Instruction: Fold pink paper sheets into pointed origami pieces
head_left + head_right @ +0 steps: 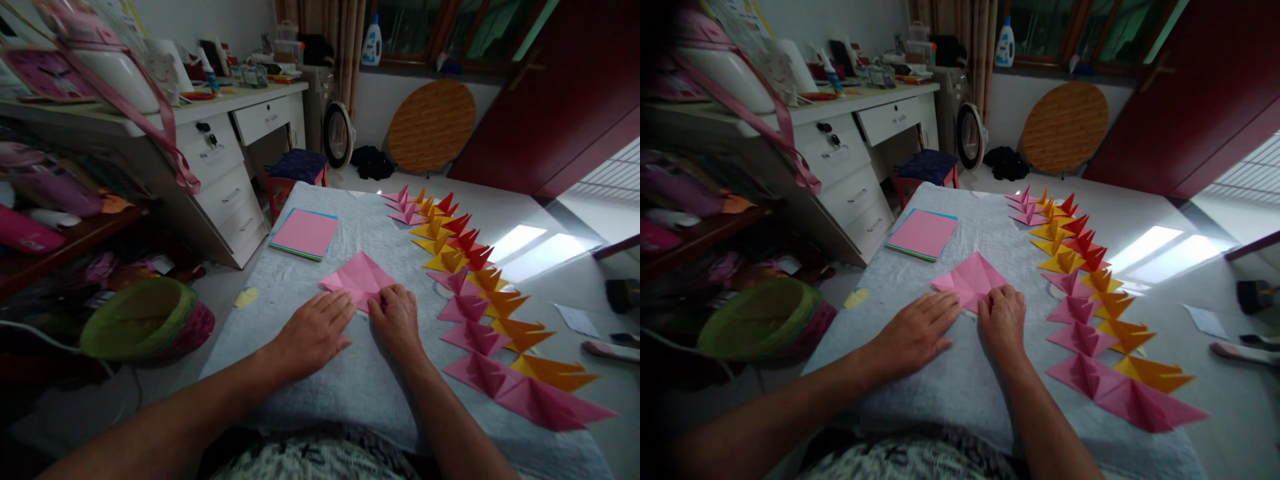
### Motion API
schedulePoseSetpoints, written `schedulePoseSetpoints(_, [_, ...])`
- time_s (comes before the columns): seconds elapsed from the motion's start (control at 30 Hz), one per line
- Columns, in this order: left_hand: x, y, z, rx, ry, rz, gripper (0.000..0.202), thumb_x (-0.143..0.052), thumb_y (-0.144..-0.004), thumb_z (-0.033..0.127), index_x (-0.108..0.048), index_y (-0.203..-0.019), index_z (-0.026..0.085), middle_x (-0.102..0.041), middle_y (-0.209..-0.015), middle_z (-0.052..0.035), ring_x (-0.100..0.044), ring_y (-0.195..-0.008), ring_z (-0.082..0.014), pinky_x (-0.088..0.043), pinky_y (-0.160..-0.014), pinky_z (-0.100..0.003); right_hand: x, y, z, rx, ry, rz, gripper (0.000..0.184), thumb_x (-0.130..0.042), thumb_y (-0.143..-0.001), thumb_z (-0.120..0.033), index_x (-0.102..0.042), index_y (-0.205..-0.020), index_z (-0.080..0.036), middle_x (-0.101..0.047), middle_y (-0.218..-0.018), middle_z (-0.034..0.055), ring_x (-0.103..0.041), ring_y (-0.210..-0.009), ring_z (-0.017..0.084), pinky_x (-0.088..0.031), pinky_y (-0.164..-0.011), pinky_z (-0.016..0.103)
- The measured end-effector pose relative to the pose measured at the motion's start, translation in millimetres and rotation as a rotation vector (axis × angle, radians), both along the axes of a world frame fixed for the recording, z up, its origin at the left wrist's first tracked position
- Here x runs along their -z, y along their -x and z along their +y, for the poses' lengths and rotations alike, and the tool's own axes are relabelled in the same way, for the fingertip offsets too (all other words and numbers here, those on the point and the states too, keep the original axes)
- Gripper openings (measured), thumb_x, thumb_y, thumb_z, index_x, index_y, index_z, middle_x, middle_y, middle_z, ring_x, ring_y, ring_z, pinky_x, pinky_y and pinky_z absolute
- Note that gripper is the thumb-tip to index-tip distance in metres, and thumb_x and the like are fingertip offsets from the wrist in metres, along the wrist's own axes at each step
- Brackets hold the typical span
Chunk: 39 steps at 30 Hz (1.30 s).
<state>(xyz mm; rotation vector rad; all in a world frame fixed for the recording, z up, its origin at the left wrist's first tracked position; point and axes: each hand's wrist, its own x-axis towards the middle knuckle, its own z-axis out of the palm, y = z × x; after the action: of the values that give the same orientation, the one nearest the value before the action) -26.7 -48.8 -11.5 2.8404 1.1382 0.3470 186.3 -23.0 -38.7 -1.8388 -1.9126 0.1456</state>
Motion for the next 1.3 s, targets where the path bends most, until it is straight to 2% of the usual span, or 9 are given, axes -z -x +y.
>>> schedulePoseSetpoints(0.07, [6.0, -6.5, -4.5, 0.013, 0.081, 0.071, 0.071, -0.043, -0.097, 0.06, -0.035, -0.151, 0.015, -0.038, -0.159, -0.0135, -0.032, -0.148, -0.0265, -0.025, -0.121, -0.041, 0.2, -0.1, 0.0, -0.002, -0.006, -0.011, 0.013, -0.061, -0.087, -0.022, -0.066, -0.076, -0.018, -0.061, -0.086, 0.0083, -0.05, -0.085, 0.025, -0.036, -0.081, 0.037])
schedulePoseSetpoints(0.13, [10.5, -7.6, -3.8, -0.015, 0.169, 0.12, 0.084, -0.036, -0.094, 0.071, -0.028, -0.155, 0.014, -0.03, -0.163, -0.0144, -0.026, -0.151, -0.0264, -0.021, -0.122, -0.041, 0.2, 0.0, -0.2, -0.004, -0.014, -0.02, 0.013, -0.06, -0.087, -0.022, -0.066, -0.076, -0.018, -0.061, -0.086, 0.0083, -0.05, -0.085, 0.025, -0.036, -0.081, 0.037])
schedulePoseSetpoints(0.27, [10.9, -1.7, 1.1, -0.049, 0.293, 0.185, 0.091, -0.034, -0.092, 0.075, -0.022, -0.158, 0.014, -0.021, -0.165, -0.015, -0.021, -0.153, -0.0265, -0.016, -0.123, -0.041, -0.2, 0.4, -0.3, -0.009, -0.014, -0.025, 0.012, -0.061, -0.087, -0.022, -0.067, -0.077, -0.018, -0.062, -0.088, 0.0083, -0.05, -0.085, 0.025, -0.037, -0.082, 0.037])
schedulePoseSetpoints(0.47, [7.2, 8.1, 6.9, -0.024, 0.303, 0.169, 0.091, -0.038, -0.091, 0.073, -0.02, -0.158, 0.014, -0.019, -0.166, -0.014, -0.018, -0.154, -0.0242, -0.016, -0.124, -0.039, 0.8, -0.5, -0.4, -0.015, -0.012, -0.02, 0.013, -0.06, -0.087, -0.022, -0.066, -0.077, -0.018, -0.062, -0.089, 0.0086, -0.05, -0.086, 0.025, -0.036, -0.081, 0.037])
schedulePoseSetpoints(0.63, [5.6, 18.9, 14.1, -0.026, 0.288, 0.159, 0.088, -0.044, -0.091, 0.07, -0.023, -0.157, 0.016, -0.024, -0.164, -0.0152, -0.023, -0.153, -0.0244, -0.018, -0.123, -0.04, 1.9, -1.3, -0.4, -0.026, -0.028, -0.01, 0.014, -0.059, -0.087, -0.023, -0.065, -0.075, -0.019, -0.062, -0.089, 0.009, -0.049, -0.085, 0.025, -0.036, -0.078, 0.037])
schedulePoseSetpoints(0.93, [2.0, 39.7, 22.3, -0.041, 0.257, 0.184, 0.081, -0.04, -0.094, 0.067, -0.027, -0.156, 0.016, -0.026, -0.164, -0.0143, -0.023, -0.152, -0.0239, -0.019, -0.122, -0.038, 0.9, -0.8, -1.0, -0.019, -0.021, -0.018, 0.014, -0.059, -0.087, -0.023, -0.065, -0.075, -0.019, -0.061, -0.088, 0.0091, -0.049, -0.084, 0.025, -0.037, -0.079, 0.037])
schedulePoseSetpoints(1.17, [7.1, 54.4, 10.2, -0.217, 0.149, 0.215, 0.076, -0.048, -0.094, 0.06, -0.035, -0.153, 0.013, -0.034, -0.161, -0.0157, -0.033, -0.148, -0.0277, -0.026, -0.12, -0.044, 1.7, -1.7, -0.4, -0.015, -0.024, 0.018, 0.015, -0.059, -0.086, -0.023, -0.063, -0.072, -0.019, -0.061, -0.088, 0.0093, -0.049, -0.085, 0.025, -0.038, -0.078, 0.037])
schedulePoseSetpoints(1.3, [1.7, 45.4, 0.9, -0.375, 0.047, 0.199, 0.064, -0.054, -0.093, 0.054, -0.051, -0.139, 0.01, -0.049, -0.15, -0.0213, -0.045, -0.139, -0.0332, -0.033, -0.116, -0.049, 1.9, -2.7, 0.0, -0.021, -0.025, 0.039, 0.016, -0.06, -0.086, -0.023, -0.062, -0.071, -0.02, -0.062, -0.088, 0.009, -0.049, -0.085, 0.026, -0.039, -0.079, 0.038])
